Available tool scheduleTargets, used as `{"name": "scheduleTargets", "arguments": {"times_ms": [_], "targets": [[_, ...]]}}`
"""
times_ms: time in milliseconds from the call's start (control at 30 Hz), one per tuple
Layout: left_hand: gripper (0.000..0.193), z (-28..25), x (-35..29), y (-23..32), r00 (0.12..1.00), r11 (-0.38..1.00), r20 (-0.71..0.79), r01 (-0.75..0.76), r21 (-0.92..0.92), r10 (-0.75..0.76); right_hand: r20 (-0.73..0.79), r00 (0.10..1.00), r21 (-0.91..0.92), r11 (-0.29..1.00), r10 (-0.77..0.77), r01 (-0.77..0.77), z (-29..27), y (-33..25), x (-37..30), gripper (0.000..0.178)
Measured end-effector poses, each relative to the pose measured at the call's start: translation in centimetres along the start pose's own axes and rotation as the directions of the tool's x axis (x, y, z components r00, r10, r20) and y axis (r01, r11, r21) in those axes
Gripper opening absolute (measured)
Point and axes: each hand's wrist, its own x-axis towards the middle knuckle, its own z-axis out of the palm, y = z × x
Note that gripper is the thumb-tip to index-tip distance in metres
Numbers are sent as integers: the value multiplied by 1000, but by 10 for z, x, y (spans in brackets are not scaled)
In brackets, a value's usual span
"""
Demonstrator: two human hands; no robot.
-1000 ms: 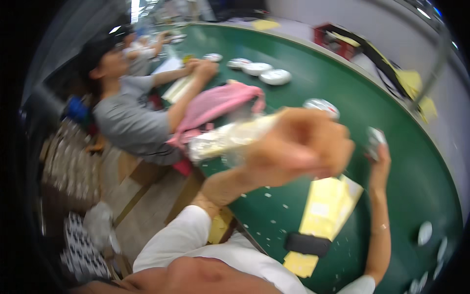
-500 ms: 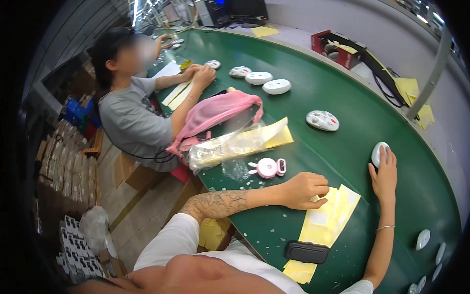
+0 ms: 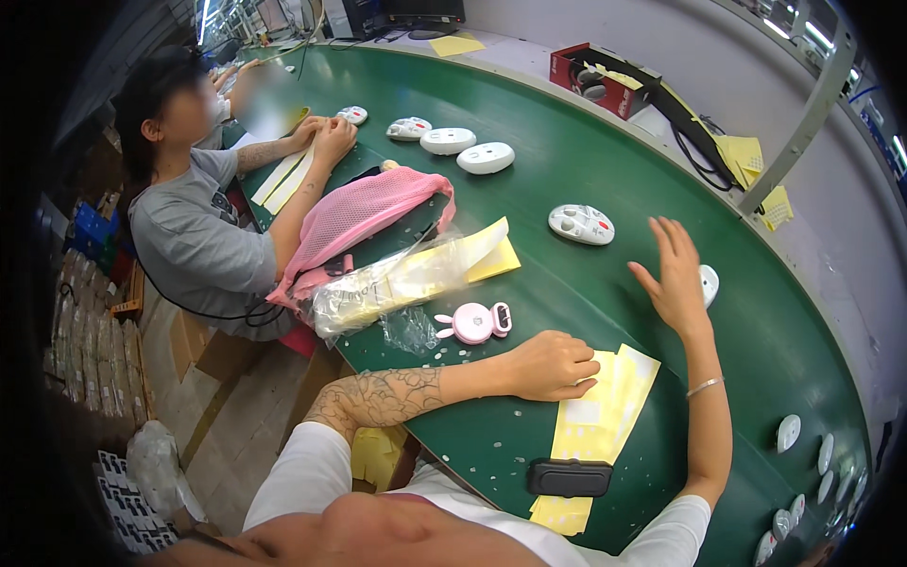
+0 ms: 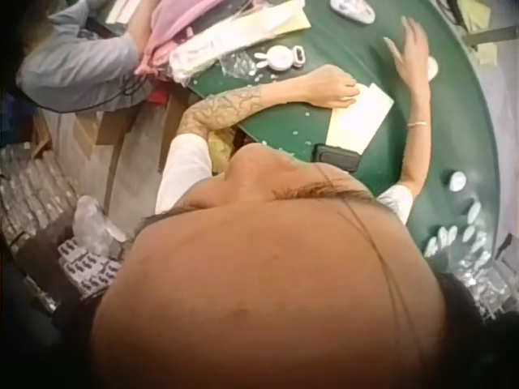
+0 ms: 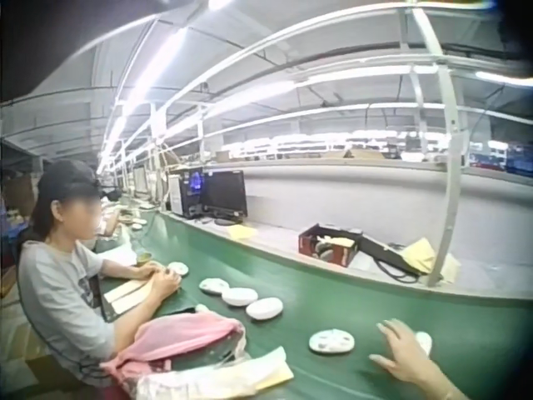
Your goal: Assembling small electronic devices by applying stickers and components to plastic housings on a production line.
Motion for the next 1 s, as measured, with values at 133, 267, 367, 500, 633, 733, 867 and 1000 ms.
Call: {"name": "scheduleTargets", "arguments": {"times_ms": [133,267,367,500,633,733,867,1000], "targets": [[22,0,-2,-2,1000,1000,0,11,11,-11,146,975,418,904,-169,94,32,-26,45,68],[22,4,-3,3,1000,1000,11,15,-15,-15,201,936,454,874,-290,173,53,-37,68,67],[22,4,-5,9,999,998,26,20,-59,-19,227,941,426,895,-249,134,58,-37,71,62],[20,10,-2,9,1000,979,2,29,-202,-29,203,967,476,878,-156,42,54,-25,77,44],[30,12,0,-7,834,81,469,510,-856,-289,623,782,628,612,-25,-480,10,-34,76,34],[47,6,2,-14,862,-570,455,263,-778,-224,477,879,696,614,-8,-372,-9,-38,59,37],[69,-12,7,-4,806,-747,516,146,-649,-291,590,773,625,737,-232,-257,-55,-62,54,43],[79,-21,0,-9,836,-657,501,250,-711,-224,702,578,514,858,-417,-5,-56,-88,31,58]]}}
